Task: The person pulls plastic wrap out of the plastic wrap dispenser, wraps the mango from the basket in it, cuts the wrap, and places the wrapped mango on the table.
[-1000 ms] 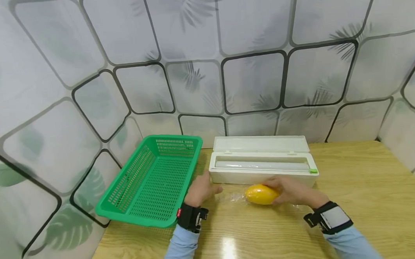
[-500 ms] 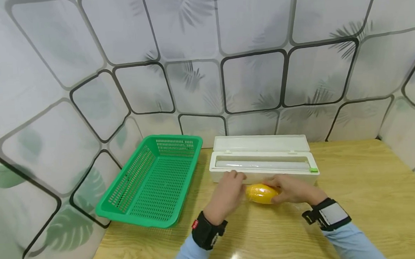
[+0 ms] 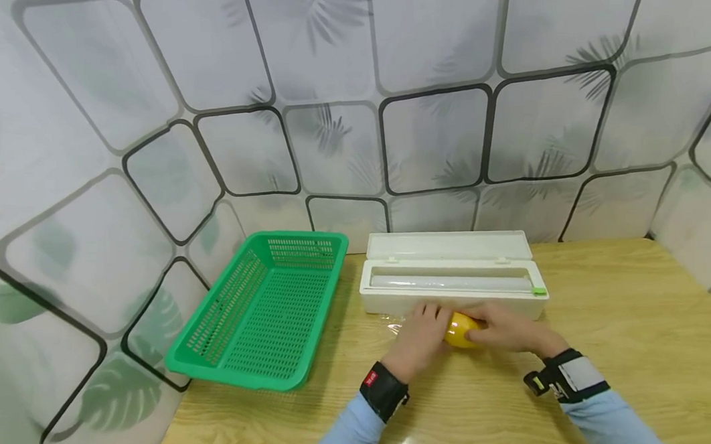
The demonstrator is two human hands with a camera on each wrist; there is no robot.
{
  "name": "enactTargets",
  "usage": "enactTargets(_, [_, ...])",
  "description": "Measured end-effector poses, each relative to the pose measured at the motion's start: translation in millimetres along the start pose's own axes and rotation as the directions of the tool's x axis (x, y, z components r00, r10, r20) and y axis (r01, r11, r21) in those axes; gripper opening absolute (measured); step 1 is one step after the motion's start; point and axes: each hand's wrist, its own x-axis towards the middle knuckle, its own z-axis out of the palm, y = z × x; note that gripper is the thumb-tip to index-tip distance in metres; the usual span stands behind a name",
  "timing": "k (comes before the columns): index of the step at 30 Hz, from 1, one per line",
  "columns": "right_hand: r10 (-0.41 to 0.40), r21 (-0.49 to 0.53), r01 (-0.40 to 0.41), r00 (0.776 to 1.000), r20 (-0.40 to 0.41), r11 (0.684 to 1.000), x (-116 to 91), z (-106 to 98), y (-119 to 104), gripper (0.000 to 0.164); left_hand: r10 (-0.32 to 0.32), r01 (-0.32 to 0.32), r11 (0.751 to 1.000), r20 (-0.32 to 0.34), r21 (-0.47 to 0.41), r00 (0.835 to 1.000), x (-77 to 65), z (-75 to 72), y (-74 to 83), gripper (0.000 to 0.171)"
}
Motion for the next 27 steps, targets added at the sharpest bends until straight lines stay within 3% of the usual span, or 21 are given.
enactTargets(5, [0.098, 0.06, -0.095, 0.994, -0.048, 0.994, -6, 9, 2, 0.037, 0.039, -0.036, 0.998, 0.059, -0.05, 0.997, 1.7, -0.7, -7.4, 0.059])
enactTargets(13, [0.169, 0.124, -0.159, 0.983, -0.073, 0.979, -6, 16, 3, 0.039, 0.071, -0.051, 0.99, 0.155, -0.13, 0.985, 2.1, -4.4, -14.6, 0.053])
enactTargets(20, [0.195, 0.065, -0.189, 0.974, -0.111, 0.98, -10, 23, 3, 0.041, 0.114, -0.083, 0.985, 0.213, -0.15, 0.97, 0.2, -8.2, -18.3, 0.05])
enactTargets(27, [0.226, 0.007, -0.227, 0.966, -0.124, 0.974, -12, 25, -4, 0.041, 0.099, -0.043, 0.983, 0.318, -0.178, 0.943, 0.6, -15.5, -17.5, 0.051])
